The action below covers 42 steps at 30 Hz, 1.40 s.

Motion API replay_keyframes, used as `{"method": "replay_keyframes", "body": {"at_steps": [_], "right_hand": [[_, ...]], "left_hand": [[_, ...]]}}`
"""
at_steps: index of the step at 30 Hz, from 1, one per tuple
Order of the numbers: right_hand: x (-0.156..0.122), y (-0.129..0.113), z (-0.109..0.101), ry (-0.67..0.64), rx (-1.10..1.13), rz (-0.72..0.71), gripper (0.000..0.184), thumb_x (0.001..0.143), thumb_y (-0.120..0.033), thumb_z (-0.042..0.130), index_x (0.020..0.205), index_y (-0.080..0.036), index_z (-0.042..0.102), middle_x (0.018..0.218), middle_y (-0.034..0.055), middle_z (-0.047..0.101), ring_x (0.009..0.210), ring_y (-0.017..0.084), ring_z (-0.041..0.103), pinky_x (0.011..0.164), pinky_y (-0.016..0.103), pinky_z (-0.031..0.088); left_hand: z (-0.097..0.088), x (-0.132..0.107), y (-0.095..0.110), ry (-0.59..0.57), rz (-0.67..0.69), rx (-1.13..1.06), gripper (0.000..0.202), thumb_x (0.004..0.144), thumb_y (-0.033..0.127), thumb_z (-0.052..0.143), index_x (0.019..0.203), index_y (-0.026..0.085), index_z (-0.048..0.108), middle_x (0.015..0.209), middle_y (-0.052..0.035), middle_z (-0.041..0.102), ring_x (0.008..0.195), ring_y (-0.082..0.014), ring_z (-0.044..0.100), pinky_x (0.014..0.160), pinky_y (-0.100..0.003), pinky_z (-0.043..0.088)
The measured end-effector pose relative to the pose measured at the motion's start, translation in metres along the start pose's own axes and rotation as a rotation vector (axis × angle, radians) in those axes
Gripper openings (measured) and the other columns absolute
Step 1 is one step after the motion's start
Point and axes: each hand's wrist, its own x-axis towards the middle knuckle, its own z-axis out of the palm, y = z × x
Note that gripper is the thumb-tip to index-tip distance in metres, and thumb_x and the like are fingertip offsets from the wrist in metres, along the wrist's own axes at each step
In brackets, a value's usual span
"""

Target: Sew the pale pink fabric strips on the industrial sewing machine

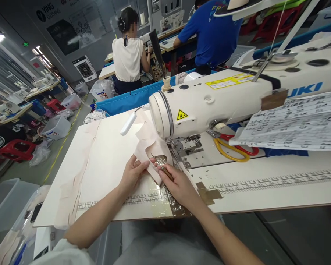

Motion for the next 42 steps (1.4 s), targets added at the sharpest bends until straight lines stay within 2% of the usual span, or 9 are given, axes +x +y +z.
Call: {"method": "replay_keyframes", "body": {"at_steps": [3, 10, 13, 17, 19, 22, 26, 32, 42], "right_hand": [[0.000, -0.001, 0.000, 0.004, -0.008, -0.002, 0.033, 0.093, -0.053, 0.047, 0.088, -0.024, 0.060, 0.085, 0.0044, 0.070, 0.081, 0.025, 0.065, 0.064, 0.032, 0.049], [-0.005, 0.001, 0.004, 0.025, -0.080, -0.017, 0.033, 0.097, -0.049, 0.043, 0.099, -0.024, 0.064, 0.082, 0.0045, 0.073, 0.073, 0.025, 0.068, 0.059, 0.031, 0.052], [-0.013, 0.007, 0.010, 0.126, -0.222, -0.195, 0.032, 0.099, -0.038, 0.042, 0.115, -0.022, 0.064, 0.096, 0.0089, 0.075, 0.080, 0.026, 0.072, 0.062, 0.032, 0.056], [-0.024, 0.009, 0.012, 0.232, -0.336, -0.547, 0.035, 0.096, -0.017, 0.045, 0.128, -0.022, 0.059, 0.126, 0.0123, 0.068, 0.115, 0.026, 0.065, 0.089, 0.034, 0.057], [-0.027, 0.009, 0.010, 0.242, -0.326, -0.650, 0.038, 0.094, -0.012, 0.048, 0.128, -0.022, 0.058, 0.121, 0.0120, 0.070, 0.111, 0.024, 0.067, 0.088, 0.034, 0.057], [-0.032, 0.011, 0.007, 0.183, -0.304, -0.727, 0.040, 0.091, -0.011, 0.049, 0.128, -0.024, 0.056, 0.102, 0.0080, 0.074, 0.090, 0.022, 0.072, 0.074, 0.031, 0.058], [-0.034, 0.017, 0.009, 0.094, -0.347, -0.734, 0.040, 0.090, -0.014, 0.046, 0.128, -0.025, 0.054, 0.096, 0.0053, 0.075, 0.082, 0.022, 0.072, 0.071, 0.033, 0.057], [-0.033, 0.022, 0.012, 0.100, -0.309, -0.684, 0.038, 0.091, -0.015, 0.042, 0.126, -0.025, 0.055, 0.096, 0.0068, 0.075, 0.083, 0.022, 0.071, 0.071, 0.032, 0.056], [-0.026, 0.002, 0.007, 0.131, -0.352, -0.702, 0.029, 0.094, -0.012, 0.038, 0.117, -0.021, 0.053, 0.090, 0.0052, 0.075, 0.075, 0.018, 0.073, 0.063, 0.027, 0.057]], "left_hand": [[-0.001, 0.001, -0.001, 0.008, -0.021, -0.026, 0.057, 0.067, 0.042, 0.088, 0.108, 0.014, 0.061, 0.098, -0.0122, 0.075, 0.086, -0.0291, 0.074, 0.080, -0.043, 0.061], [-0.002, 0.002, 0.000, 0.026, -0.059, -0.007, 0.063, 0.072, 0.055, 0.082, 0.115, 0.012, 0.063, 0.096, -0.0122, 0.075, 0.087, -0.0286, 0.073, 0.074, -0.039, 0.063], [-0.004, 0.003, 0.001, 0.018, -0.040, 0.007, 0.060, 0.072, 0.056, 0.081, 0.110, 0.013, 0.063, 0.095, -0.0124, 0.074, 0.089, -0.0285, 0.073, 0.075, -0.039, 0.062], [-0.006, 0.007, 0.001, 0.009, -0.046, 0.045, 0.058, 0.068, 0.058, 0.083, 0.099, 0.014, 0.061, 0.094, -0.0131, 0.075, 0.083, -0.0284, 0.074, 0.069, -0.038, 0.063], [-0.006, 0.010, 0.001, 0.004, -0.054, 0.069, 0.062, 0.066, 0.060, 0.083, 0.099, 0.014, 0.059, 0.095, -0.0135, 0.075, 0.079, -0.0280, 0.074, 0.062, -0.036, 0.062], [-0.004, 0.015, 0.002, 0.008, -0.048, 0.105, 0.065, 0.066, 0.061, 0.081, 0.104, 0.014, 0.057, 0.095, -0.0129, 0.075, 0.074, -0.0265, 0.073, 0.057, -0.034, 0.061], [0.000, 0.023, 0.008, -0.007, -0.010, 0.154, 0.066, 0.069, 0.060, 0.080, 0.110, 0.015, 0.055, 0.094, -0.0114, 0.075, 0.074, -0.0255, 0.073, 0.057, -0.032, 0.059], [0.004, 0.028, 0.013, -0.032, 0.080, 0.203, 0.068, 0.071, 0.055, 0.083, 0.115, 0.015, 0.050, 0.104, -0.0159, 0.074, 0.081, -0.0277, 0.073, 0.063, -0.034, 0.059], [0.001, 0.028, 0.002, -0.055, 0.065, 0.133, 0.063, 0.073, 0.043, 0.083, 0.120, 0.016, 0.050, 0.102, -0.0141, 0.074, 0.086, -0.0292, 0.073, 0.080, -0.044, 0.059]]}}
